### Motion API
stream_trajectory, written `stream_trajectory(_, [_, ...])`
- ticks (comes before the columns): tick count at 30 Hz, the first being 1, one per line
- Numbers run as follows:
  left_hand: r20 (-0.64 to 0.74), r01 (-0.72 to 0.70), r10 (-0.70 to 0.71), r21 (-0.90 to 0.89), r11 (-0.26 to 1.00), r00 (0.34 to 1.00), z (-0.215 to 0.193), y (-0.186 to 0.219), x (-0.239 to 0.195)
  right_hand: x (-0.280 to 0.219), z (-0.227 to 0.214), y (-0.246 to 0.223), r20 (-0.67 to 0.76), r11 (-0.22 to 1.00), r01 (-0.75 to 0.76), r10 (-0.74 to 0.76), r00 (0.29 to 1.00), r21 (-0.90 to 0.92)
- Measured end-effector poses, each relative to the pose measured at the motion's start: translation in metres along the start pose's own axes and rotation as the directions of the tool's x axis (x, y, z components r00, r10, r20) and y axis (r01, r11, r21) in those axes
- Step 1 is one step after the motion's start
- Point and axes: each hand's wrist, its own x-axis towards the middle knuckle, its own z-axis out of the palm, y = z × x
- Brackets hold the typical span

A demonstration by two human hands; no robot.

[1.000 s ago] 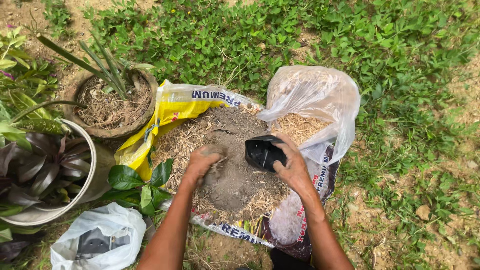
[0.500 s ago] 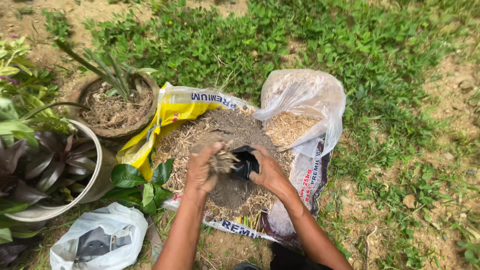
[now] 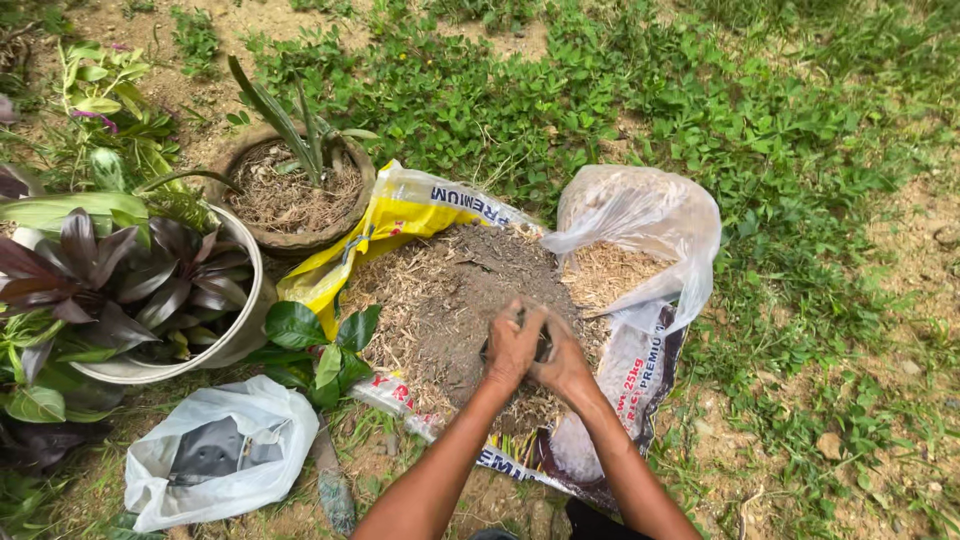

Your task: The person mixes soil with rice husks in a bag by hand and then places a small leafy plant into the mixture inside a black nursery bag.

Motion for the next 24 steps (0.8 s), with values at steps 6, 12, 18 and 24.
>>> stream_trajectory(6, [0.145,-0.247,0.219,0.22,0.944,0.965,-0.022,0.025,-0.001,-0.004,-0.001,-0.012,-0.064,0.995,-0.072,0.068,0.996,-0.063])
stream_trajectory(12, [0.176,0.079,-0.106,0.153,0.985,0.979,-0.058,0.067,0.026,-0.008,-0.009,-0.032,0.068,0.903,-0.423,0.418,0.906,0.081])
stream_trajectory(18, [0.267,0.252,-0.198,-0.188,0.949,0.943,-0.08,0.073,0.051,-0.026,-0.007,0.003,-0.043,0.944,0.011,0.004,0.999,0.331])
stream_trajectory(24, [0.221,-0.179,0.045,0.634,0.752,0.974,-0.07,0.077,0.008,-0.032,-0.016,0.021,-0.042,0.995,-0.075,0.078,0.996,0.062])
